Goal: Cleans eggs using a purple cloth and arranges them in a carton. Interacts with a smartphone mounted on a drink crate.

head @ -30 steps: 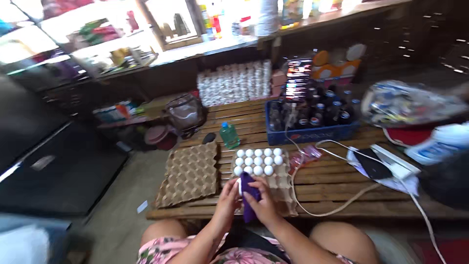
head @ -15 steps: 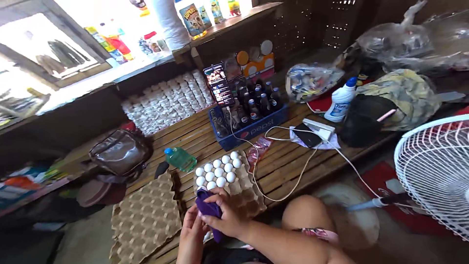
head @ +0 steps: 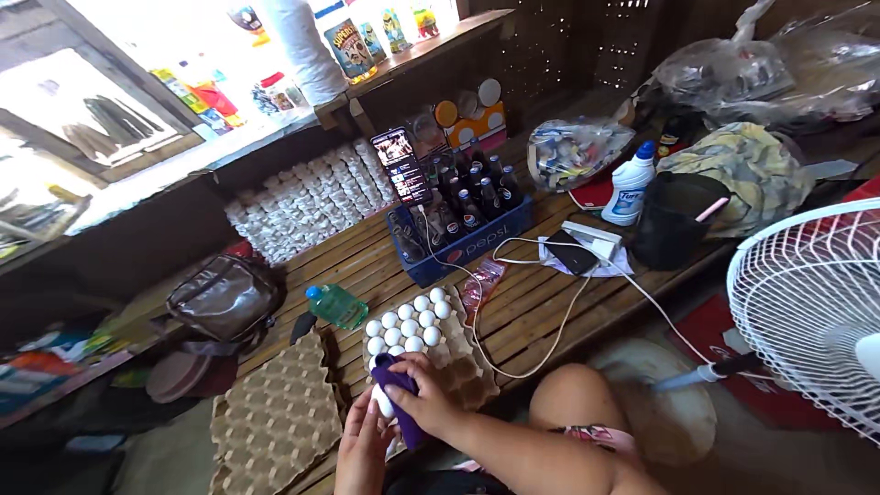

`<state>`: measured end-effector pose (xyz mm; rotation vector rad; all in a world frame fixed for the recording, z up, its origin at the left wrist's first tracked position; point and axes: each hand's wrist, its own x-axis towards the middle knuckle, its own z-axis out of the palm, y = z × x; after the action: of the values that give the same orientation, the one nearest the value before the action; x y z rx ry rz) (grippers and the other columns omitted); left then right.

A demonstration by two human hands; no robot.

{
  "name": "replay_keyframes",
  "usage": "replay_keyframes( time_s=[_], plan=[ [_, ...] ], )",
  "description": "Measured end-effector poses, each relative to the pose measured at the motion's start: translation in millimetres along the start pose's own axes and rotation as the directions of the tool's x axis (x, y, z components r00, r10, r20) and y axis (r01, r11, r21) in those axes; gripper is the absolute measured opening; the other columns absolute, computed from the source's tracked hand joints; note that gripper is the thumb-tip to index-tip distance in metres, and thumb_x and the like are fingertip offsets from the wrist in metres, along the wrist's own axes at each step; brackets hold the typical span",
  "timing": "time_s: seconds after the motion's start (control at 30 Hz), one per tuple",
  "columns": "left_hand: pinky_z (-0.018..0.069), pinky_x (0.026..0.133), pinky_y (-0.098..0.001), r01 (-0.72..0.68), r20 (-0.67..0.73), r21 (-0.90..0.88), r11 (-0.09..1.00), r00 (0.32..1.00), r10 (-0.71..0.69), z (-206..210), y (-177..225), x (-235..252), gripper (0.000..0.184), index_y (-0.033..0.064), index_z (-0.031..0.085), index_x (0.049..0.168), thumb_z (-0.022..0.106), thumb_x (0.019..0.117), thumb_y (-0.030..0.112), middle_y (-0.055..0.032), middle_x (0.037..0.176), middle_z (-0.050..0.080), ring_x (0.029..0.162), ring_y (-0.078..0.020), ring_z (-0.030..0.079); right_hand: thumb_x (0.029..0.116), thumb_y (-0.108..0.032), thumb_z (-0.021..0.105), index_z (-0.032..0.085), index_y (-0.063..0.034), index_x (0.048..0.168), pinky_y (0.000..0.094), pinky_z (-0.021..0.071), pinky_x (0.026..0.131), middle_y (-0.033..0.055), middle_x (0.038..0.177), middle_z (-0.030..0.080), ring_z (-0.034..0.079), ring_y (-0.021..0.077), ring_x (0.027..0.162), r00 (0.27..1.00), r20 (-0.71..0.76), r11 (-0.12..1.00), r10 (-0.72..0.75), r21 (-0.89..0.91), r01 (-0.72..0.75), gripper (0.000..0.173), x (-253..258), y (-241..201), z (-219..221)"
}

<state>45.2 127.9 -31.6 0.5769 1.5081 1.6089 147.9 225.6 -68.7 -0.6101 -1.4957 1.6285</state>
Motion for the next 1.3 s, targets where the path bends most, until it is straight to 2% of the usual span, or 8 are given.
replay_keyframes(
  time_s=[0.13, 0.3, 0.43, 0.63, 0.9, 1.07, 1.17, 1.3],
  plan=[
    [0.0618, 0.075, -0.0343, 0.043, 0.018, 0.013, 0.999, 0.999, -0.043, -1.5, -2.6, -1.3, 0.024, 0.0064, 0.044, 0.129, 0.036, 0.1084, 0.014, -0.0019, 0.097, 0.069, 0.082, -0.0129, 0.070, 0.0938, -0.024, 0.070, 0.073, -0.0072, 0.119, 0.0475, 0.0397, 0.112, 0.0203, 0.140, 0.055, 0.048, 0.0318, 0.134, 0.993, 0.054, 0.988, -0.106, -0.106, 0.111, 0.031, -4.3, -1.2, 2.6],
    [0.0614, 0.083, -0.0366, 0.005, 0.144, 0.052, 0.999, 0.990, -0.012, -4.9, -7.8, -2.0, 0.035, 0.0025, 0.043, 0.136, 0.048, 0.1014, 0.003, -0.0056, 0.111, 0.069, 0.093, -0.0151, 0.071, 0.0952, -0.022, 0.067, 0.070, -0.0020, 0.122, 0.0433, 0.0410, 0.111, 0.0207, 0.137, 0.055, 0.049, 0.0284, 0.132, 0.999, -0.040, 1.000, -0.010, 0.003, 0.010, 0.034, 4.0, 0.8, -1.5],
    [0.0611, 0.079, -0.0332, -0.029, 0.082, 0.028, 0.999, 0.996, 0.026, -3.7, -5.3, 0.3, 0.035, 0.0031, 0.043, 0.137, 0.045, 0.1023, 0.006, -0.0047, 0.109, 0.069, 0.090, -0.0135, 0.070, 0.0983, -0.024, 0.063, 0.065, 0.0002, 0.128, 0.0400, 0.0419, 0.111, 0.0215, 0.137, 0.054, 0.050, 0.0265, 0.131, 0.997, -0.036, 0.997, 0.064, 0.056, -0.062, 0.038, 4.4, -0.6, -2.8],
    [0.0615, 0.077, -0.0317, 0.000, 0.001, -0.023, 1.000, 1.000, 0.000, -0.7, 2.4, 0.2, 0.029, 0.0049, 0.045, 0.135, 0.036, 0.1084, 0.012, -0.0027, 0.099, 0.071, 0.084, -0.0119, 0.071, 0.0942, -0.023, 0.069, 0.072, -0.0056, 0.120, 0.0481, 0.0396, 0.113, 0.0212, 0.139, 0.055, 0.048, 0.0312, 0.133, 0.990, 0.052, 0.989, -0.129, -0.060, 0.132, 0.031, -4.6, 1.8, 5.9],
    [0.0613, 0.080, -0.0346, -0.087, 0.061, 0.023, 0.996, 0.994, 0.085, -4.7, -1.6, -1.8, 0.038, 0.0002, 0.045, 0.139, 0.047, 0.1028, 0.012, -0.0086, 0.115, 0.068, 0.093, -0.0166, 0.070, 0.0959, -0.023, 0.066, 0.067, -0.0035, 0.125, 0.0340, 0.0458, 0.107, 0.0179, 0.138, 0.053, 0.052, 0.0198, 0.128, 0.994, -0.037, 0.986, 0.099, 0.141, -0.093, 0.036, 3.0, -4.6, 0.1],
    [0.0604, 0.082, -0.0334, -0.118, -0.006, -0.036, 0.992, 0.993, 0.118, -6.1, 2.0, 3.9, 0.039, 0.0016, 0.041, 0.144, 0.039, 0.1074, 0.016, -0.0071, 0.114, 0.069, 0.095, -0.0150, 0.071, 0.0910, -0.021, 0.073, 0.073, -0.0057, 0.120, 0.0341, 0.0469, 0.107, 0.0170, 0.136, 0.056, 0.053, 0.0189, 0.128, 0.999, 0.001, 0.995, -0.049, 0.083, 0.049, 0.033, -4.4, -0.4, 5.0],
    [0.0607, 0.084, -0.0353, -0.093, 0.052, -0.026, 0.995, 0.994, 0.094, -6.6, -2.0, -0.3, 0.038, 0.0003, 0.044, 0.142, 0.044, 0.1064, 0.015, -0.0071, 0.111, 0.071, 0.094, -0.0160, 0.071, 0.0900, -0.022, 0.075, 0.077, -0.0093, 0.116, 0.0335, 0.0471, 0.108, 0.0148, 0.136, 0.058, 0.053, 0.0175, 0.129, 0.994, 0.008, 0.992, -0.113, 0.055, 0.112, 0.029, -4.9, -5.8, 4.8],
    [0.0613, 0.084, -0.0368, -0.094, 0.143, 0.028, 0.995, 0.986, 0.089, -8.2, -3.5, -3.6, 0.040, -0.0024, 0.047, 0.142, 0.047, 0.1053, 0.014, -0.0094, 0.115, 0.071, 0.094, -0.0175, 0.072, 0.0945, -0.023, 0.069, 0.073, -0.0040, 0.120, 0.0307, 0.0482, 0.105, 0.0169, 0.136, 0.056, 0.054, 0.0173, 0.126, 0.999, -0.028, 0.994, -0.018, 0.104, 0.021, 0.032, -1.1, -14.3, 0.5]
  ],
)
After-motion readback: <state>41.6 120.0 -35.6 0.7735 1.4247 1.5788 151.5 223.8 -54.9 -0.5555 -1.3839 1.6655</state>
